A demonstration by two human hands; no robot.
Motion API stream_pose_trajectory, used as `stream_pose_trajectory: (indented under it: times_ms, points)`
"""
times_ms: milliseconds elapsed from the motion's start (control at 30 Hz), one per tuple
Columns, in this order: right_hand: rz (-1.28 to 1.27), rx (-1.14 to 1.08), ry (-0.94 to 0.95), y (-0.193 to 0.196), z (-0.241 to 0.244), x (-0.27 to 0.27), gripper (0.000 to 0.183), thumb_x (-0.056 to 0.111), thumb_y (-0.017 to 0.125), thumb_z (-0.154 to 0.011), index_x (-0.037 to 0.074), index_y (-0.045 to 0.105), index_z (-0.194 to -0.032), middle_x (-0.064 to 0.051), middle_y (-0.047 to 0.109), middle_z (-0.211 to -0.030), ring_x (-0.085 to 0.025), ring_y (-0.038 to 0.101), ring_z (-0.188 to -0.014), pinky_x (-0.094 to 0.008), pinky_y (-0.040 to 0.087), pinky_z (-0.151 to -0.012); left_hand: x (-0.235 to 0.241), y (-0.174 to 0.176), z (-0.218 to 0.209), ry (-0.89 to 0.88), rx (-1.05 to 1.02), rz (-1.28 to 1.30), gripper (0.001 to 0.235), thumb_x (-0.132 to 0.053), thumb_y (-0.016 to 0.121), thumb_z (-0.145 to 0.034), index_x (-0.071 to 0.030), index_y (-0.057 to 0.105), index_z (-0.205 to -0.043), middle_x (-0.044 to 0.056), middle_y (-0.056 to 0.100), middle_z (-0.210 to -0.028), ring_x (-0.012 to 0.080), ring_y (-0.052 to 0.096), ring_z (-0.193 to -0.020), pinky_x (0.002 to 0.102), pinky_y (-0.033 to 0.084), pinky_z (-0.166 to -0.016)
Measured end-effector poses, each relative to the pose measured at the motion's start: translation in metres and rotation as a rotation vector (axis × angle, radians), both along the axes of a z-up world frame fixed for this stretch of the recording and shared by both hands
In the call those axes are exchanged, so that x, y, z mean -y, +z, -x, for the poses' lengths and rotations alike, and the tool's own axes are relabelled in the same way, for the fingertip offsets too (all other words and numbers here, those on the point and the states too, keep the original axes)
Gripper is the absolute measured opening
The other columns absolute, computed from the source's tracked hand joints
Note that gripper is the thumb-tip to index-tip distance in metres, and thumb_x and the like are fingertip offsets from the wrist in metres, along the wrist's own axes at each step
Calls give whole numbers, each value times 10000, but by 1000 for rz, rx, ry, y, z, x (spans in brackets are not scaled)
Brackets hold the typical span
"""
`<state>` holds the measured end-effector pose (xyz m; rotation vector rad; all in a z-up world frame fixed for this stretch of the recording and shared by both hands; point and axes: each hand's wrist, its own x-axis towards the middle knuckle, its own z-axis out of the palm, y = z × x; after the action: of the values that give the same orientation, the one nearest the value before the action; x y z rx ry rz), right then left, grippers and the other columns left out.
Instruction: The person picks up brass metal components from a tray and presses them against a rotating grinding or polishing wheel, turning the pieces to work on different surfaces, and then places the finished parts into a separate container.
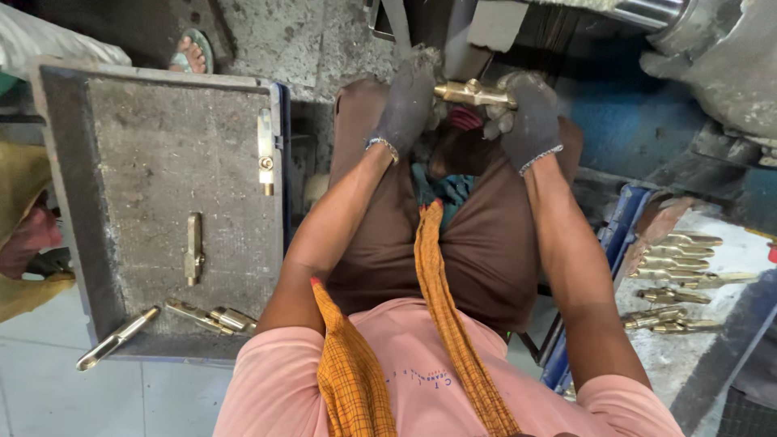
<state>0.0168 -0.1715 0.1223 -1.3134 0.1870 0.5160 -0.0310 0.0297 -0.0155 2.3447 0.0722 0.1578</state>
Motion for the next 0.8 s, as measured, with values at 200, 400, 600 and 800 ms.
stream_pose_trajectory:
  times_ms: [200,400,600,800]
  points:
    - [43,-122,-11,-27,-24,-3,208,199,590,-1011,4,633,-952,-116,608,-673,-169,507,-442,-347,505,-412,1,23,5,120,100,145,283,17,592,-900,22,584,-1183,321,526,-1213,477,565,-1055,486,523,-862]
    - [98,-180,-43,-21,-17,-5,219,220,589,-987,19,673,-962,-107,616,-665,-160,514,-441,-338,491,-403,0,36,-1,112,210,-3,288,-22,651,-841,-1,589,-1122,277,572,-1116,491,551,-1065,553,504,-906]
    - [-115,-73,-64,-9,11,-4,175,226,563,-1059,62,597,-1008,-100,605,-736,-134,511,-508,-339,501,-454,3,63,4,528,-491,1201,193,-105,508,-1026,24,535,-1167,379,551,-1067,593,531,-1016,639,431,-857]
    - [-65,-163,-70,-27,-2,-4,194,215,551,-1053,46,633,-1004,-81,590,-709,-130,506,-493,-336,494,-444,1,25,-7,163,406,-46,435,-22,617,-759,67,568,-1182,294,571,-1164,484,541,-1091,525,501,-923]
